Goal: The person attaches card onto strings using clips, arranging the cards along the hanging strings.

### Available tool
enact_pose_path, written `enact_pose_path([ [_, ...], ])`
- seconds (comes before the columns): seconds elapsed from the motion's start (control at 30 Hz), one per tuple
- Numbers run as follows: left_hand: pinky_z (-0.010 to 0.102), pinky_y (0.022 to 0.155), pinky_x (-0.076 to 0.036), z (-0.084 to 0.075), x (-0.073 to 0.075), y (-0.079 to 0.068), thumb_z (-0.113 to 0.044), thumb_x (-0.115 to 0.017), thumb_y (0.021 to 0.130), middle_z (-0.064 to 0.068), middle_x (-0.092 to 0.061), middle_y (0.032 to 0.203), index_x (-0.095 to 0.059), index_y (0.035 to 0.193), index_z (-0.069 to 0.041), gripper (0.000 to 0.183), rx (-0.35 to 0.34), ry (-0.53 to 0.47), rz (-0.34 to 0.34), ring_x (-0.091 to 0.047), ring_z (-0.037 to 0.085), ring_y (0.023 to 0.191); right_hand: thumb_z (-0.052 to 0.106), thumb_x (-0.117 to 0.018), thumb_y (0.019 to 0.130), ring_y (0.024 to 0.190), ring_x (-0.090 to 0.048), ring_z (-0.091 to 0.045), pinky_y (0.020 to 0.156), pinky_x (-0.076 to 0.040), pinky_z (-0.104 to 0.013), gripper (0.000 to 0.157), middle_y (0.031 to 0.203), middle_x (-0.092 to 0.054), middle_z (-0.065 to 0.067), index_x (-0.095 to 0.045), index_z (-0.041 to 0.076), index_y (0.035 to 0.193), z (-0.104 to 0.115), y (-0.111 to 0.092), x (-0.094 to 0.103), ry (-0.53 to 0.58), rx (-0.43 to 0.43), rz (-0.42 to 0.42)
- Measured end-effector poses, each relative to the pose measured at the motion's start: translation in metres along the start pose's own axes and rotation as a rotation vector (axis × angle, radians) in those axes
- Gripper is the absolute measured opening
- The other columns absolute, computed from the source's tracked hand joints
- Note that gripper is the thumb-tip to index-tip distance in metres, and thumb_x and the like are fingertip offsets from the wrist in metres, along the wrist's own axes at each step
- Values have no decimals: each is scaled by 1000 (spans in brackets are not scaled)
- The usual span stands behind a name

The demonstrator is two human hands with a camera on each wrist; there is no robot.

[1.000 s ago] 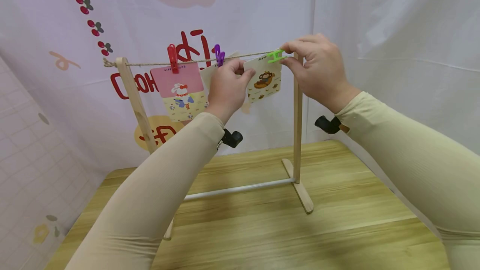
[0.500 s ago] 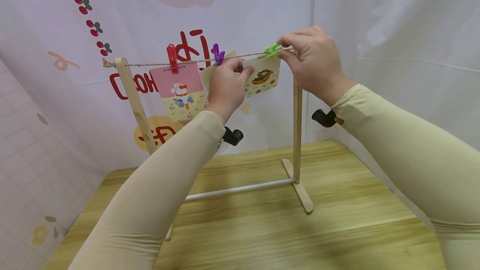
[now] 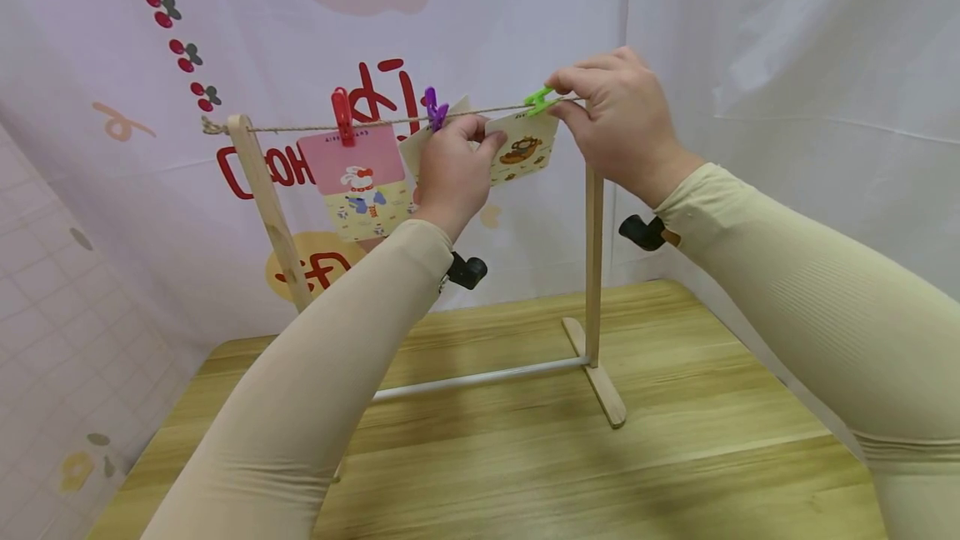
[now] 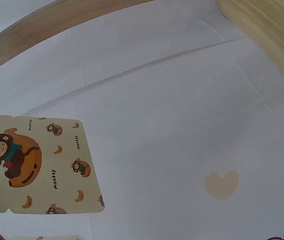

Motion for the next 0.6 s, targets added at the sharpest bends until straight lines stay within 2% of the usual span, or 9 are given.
enact_pose_path([
  [0.6, 29, 74, -46, 2, -1, 1, -43, -59, 88, -10, -65, 102, -65, 92, -24, 20, -2, 27, -8, -60, 6, 93, 18, -69, 83, 94, -57, -19, 90, -34, -33, 13, 99, -71, -4, -71, 11, 94, 1, 4, -14, -33, 20, 101],
])
Point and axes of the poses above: each hand's wrist, its own y-axis towards the middle knuckle, its own x-axis out of the back of the hand, z = x × y, the point moved 7 cm from there along y, towards the middle knuckle
